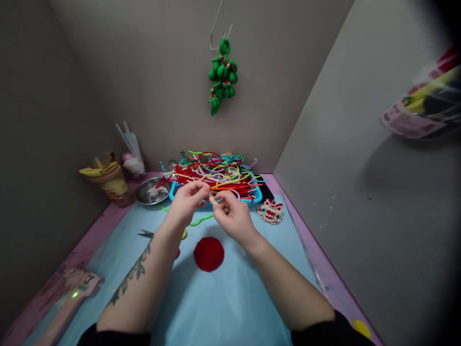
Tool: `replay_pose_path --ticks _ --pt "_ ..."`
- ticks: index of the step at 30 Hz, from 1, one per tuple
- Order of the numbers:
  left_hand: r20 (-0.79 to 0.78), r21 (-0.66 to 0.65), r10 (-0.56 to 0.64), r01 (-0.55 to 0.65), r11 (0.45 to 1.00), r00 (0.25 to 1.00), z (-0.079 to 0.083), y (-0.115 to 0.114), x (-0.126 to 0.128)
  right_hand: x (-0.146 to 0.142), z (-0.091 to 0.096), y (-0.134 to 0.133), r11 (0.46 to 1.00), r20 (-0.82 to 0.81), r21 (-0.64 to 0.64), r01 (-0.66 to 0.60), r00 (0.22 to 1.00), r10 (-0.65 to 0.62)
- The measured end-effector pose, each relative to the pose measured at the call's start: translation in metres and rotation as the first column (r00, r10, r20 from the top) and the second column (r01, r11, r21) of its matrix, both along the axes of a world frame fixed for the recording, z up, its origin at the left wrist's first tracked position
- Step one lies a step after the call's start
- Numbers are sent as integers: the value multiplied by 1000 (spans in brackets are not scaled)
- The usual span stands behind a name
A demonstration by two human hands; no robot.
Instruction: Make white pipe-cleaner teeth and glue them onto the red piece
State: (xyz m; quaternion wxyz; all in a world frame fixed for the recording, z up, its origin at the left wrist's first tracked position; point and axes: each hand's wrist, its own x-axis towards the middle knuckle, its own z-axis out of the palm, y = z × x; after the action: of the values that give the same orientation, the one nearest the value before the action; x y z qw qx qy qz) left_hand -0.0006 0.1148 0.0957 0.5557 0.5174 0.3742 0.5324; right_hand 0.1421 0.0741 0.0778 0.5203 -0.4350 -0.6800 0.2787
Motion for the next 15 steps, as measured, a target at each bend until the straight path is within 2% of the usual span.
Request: replay_pose_path --ticks 7,11,15 --pt "9 13 -3 3 1000 1000 0 -1 0 1 1 -1 999 -9 24 43 999 -43" --pt "44 -14 27 -27 1000 999 1 -1 0 0 -2 2 996 -112 -80 -42 993 33" --pt "121 -14 95 -94 995 988 0 5 -5 3 -5 8 969 -156 -209 -135 982 104"
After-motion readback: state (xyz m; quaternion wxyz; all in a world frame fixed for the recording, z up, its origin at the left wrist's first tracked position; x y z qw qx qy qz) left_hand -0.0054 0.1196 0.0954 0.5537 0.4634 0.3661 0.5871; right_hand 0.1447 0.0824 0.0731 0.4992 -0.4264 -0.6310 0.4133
